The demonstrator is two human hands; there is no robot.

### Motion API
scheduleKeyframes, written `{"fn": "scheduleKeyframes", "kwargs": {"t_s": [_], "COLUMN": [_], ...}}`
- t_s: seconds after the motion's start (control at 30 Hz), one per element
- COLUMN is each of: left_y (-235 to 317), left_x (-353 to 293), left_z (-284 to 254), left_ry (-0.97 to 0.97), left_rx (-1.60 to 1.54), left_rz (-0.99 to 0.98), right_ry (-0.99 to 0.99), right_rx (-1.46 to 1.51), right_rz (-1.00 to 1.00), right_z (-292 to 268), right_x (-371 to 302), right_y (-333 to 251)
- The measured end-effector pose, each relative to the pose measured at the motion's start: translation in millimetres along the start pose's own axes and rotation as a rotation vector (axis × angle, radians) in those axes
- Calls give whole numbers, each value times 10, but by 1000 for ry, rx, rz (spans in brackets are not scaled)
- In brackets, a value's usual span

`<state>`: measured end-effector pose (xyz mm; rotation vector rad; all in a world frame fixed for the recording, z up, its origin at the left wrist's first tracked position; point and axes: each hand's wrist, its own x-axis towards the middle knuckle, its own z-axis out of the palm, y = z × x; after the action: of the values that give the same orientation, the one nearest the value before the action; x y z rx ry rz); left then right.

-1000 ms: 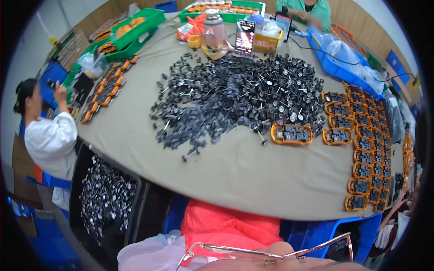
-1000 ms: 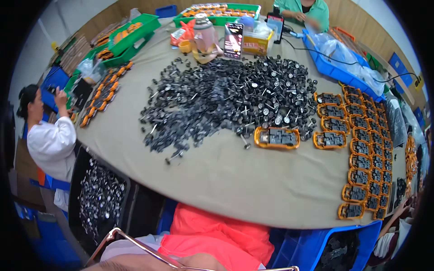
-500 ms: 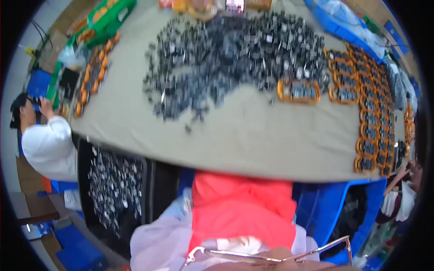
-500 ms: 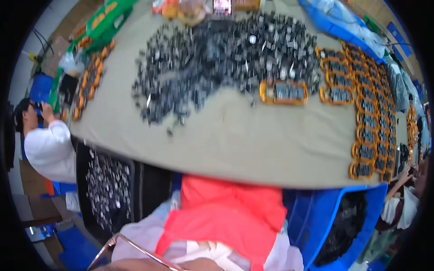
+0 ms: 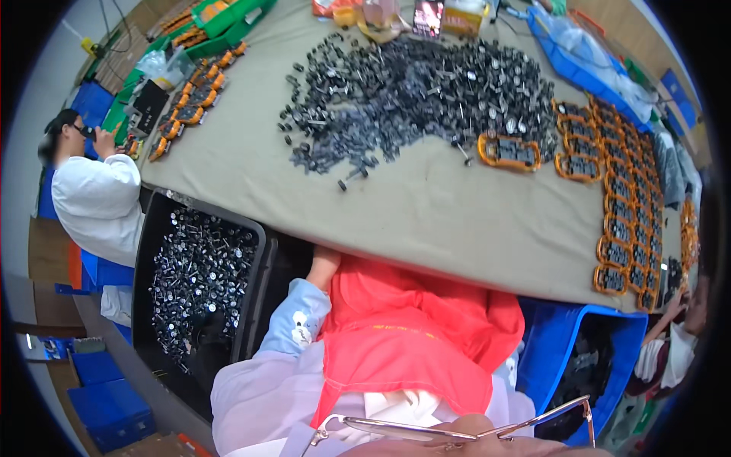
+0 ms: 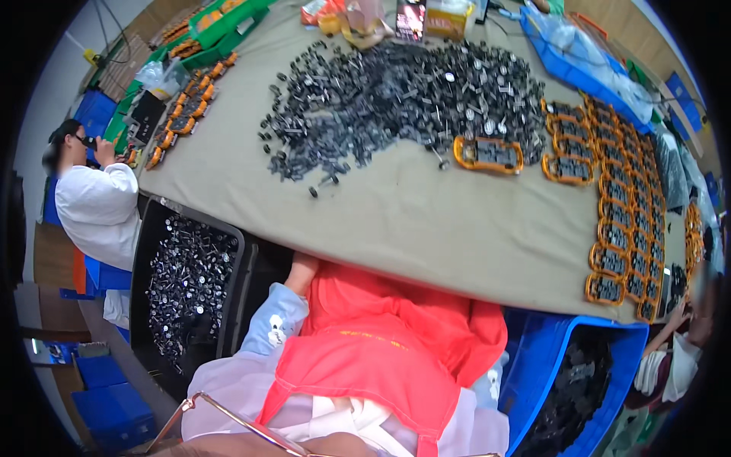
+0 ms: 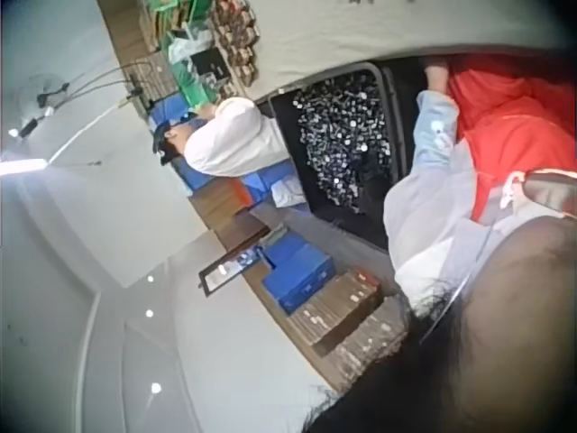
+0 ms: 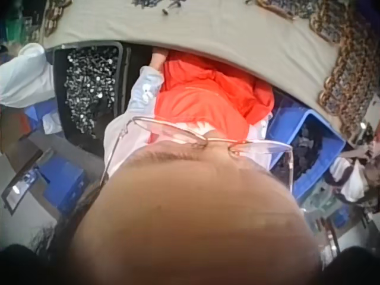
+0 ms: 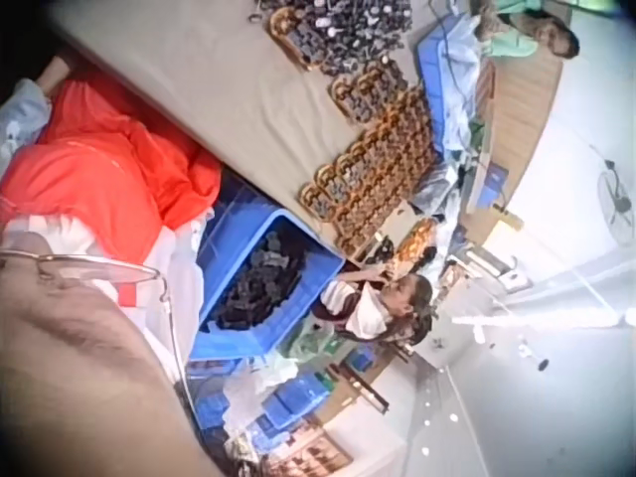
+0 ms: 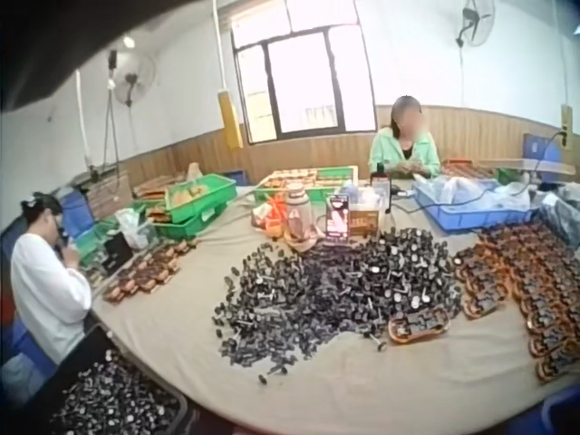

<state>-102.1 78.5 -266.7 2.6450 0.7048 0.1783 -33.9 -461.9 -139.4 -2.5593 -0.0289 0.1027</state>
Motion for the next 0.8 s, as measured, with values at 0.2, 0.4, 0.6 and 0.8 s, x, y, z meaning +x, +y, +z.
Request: {"fn": "scheduleKeyframes", "kwargs": {"t_s": [0.2, 0.4, 0.6, 0.8], "left_y": [184, 1024, 1528, 1484], "left_x": [-251, -325, 218, 744], "left_z": [-343, -1447, -2365, -2239], "left_ry": [283, -165, 390, 265], "left_rx": [-413, 18, -287, -429], "left_rz": [-291, -73, 282, 282], "right_ry": [-202, 50, 118, 112], "right_rx": [11, 74, -192, -500], "right_rz": [-24, -421, -905, -779], "right_z": [-325, -1237, -914, -595], "right_x": [175, 453, 1836, 2759], "right_y": [-25, -1245, -2307, -2420]}}
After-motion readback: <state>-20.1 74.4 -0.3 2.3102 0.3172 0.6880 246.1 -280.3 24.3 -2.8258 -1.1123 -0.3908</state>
